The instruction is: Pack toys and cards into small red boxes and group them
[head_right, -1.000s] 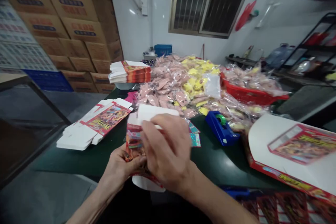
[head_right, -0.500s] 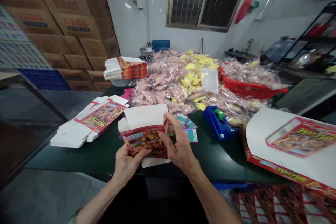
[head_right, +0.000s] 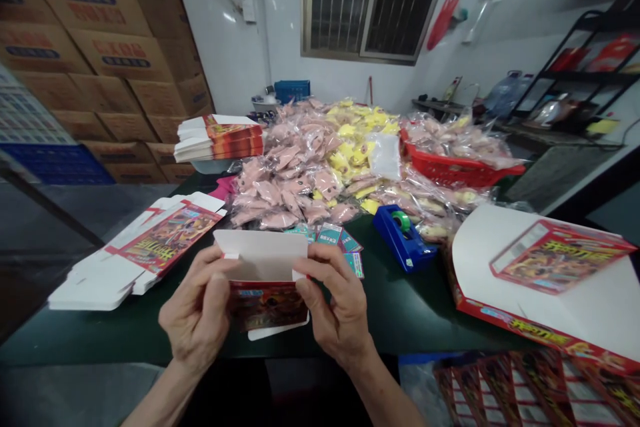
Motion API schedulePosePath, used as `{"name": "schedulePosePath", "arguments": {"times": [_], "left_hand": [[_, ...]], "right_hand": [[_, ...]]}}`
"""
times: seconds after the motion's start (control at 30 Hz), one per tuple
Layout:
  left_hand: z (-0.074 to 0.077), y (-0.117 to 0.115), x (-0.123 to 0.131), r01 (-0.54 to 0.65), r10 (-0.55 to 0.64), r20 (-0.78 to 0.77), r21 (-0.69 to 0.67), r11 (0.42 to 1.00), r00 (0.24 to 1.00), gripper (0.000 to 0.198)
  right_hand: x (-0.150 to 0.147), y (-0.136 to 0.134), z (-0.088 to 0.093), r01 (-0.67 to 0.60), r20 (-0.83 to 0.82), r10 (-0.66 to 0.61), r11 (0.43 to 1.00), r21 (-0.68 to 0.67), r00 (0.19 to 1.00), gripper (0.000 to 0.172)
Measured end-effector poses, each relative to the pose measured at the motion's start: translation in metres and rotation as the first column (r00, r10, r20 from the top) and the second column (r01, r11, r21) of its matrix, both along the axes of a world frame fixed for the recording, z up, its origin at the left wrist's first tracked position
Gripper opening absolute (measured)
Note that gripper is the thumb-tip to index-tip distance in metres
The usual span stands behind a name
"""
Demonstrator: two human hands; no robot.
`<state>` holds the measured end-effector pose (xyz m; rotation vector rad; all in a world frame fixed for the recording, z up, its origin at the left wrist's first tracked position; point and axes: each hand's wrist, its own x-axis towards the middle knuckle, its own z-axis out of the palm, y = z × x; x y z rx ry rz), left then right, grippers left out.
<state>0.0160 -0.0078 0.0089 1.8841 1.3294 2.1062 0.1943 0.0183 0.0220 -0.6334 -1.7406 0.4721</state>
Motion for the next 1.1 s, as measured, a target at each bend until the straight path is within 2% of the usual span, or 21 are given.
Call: {"name": "schedulePosePath", "arguments": {"times": [0.07,0.13,0.2,0.27,0.33,0.43,0.53,0.63,0.7,0.77,0.8,0.9,0.97,1.03,1.1], "left_hand": [[0.004,-0.002,0.002,0.026,-0.018,0.095,-0.077,0.997,0.995,0.014],[0.008,-0.003,0.004,0.156,-0.111,0.287,-0.136,0.978,0.951,0.012],[0.013,-0.003,0.005,0.345,-0.239,0.498,-0.133,0.929,0.834,0.024],[0.019,-0.002,0.006,0.503,-0.337,0.613,-0.115,0.857,0.715,0.033],[0.025,0.0,0.006,0.584,-0.39,0.649,-0.104,0.805,0.653,0.027],[0.029,0.006,0.007,0.621,-0.452,0.647,-0.043,0.783,0.614,0.007],[0.028,0.012,0.009,0.623,-0.483,0.632,0.0,0.782,0.606,0.01],[0.023,0.014,0.008,0.634,-0.493,0.629,0.001,0.774,0.601,0.01],[0.021,0.013,0.006,0.672,-0.533,0.609,0.001,0.741,0.588,0.014],[0.02,0.012,0.003,0.692,-0.563,0.568,-0.017,0.722,0.601,0.023],[0.02,0.011,0.001,0.678,-0.555,0.539,-0.043,0.734,0.634,0.023],[0.024,0.011,-0.004,0.549,-0.457,0.387,-0.169,0.818,0.801,0.006],[0.027,0.012,-0.006,0.471,-0.422,0.237,-0.211,0.857,0.875,0.011],[0.03,0.012,-0.007,0.435,-0.42,0.112,-0.199,0.878,0.9,0.013],[0.031,0.012,-0.005,0.425,-0.417,0.086,-0.18,0.887,0.905,0.011]], "right_hand": [[0.002,-0.004,0.001,-0.025,-0.046,0.021,0.996,-0.091,0.999,0.028],[0.006,-0.007,0.002,-0.062,-0.109,0.041,0.979,-0.192,0.993,0.042],[0.009,-0.011,0.003,-0.118,-0.104,0.094,0.958,-0.26,0.99,0.056],[0.013,-0.012,0.006,-0.171,-0.043,0.166,0.944,-0.283,0.985,0.053],[0.015,-0.011,0.008,-0.204,-0.025,0.206,0.931,-0.302,0.978,0.04],[0.015,-0.005,0.01,-0.173,-0.048,0.166,0.945,-0.278,0.985,0.026],[0.015,0.0,0.011,-0.132,-0.053,0.123,0.966,-0.224,0.991,0.02],[0.015,0.002,0.014,-0.192,-0.047,0.187,0.933,-0.303,0.981,0.018],[0.015,0.001,0.018,-0.197,-0.051,0.191,0.92,-0.338,0.98,0.02],[0.014,0.0,0.021,-0.147,-0.053,0.137,0.933,-0.329,0.989,0.017],[0.013,-0.001,0.022,-0.113,-0.041,0.105,0.943,-0.315,0.994,0.014],[0.012,-0.003,0.024,-0.025,0.075,0.046,0.966,-0.257,0.996,0.012],[0.013,-0.005,0.024,0.038,0.153,-0.008,0.98,-0.195,0.988,0.014],[0.013,-0.009,0.025,0.096,0.192,-0.072,0.988,-0.123,0.979,0.014],[0.013,-0.013,0.029,0.125,0.205,-0.106,0.989,-0.081,0.973,0.013]]}}
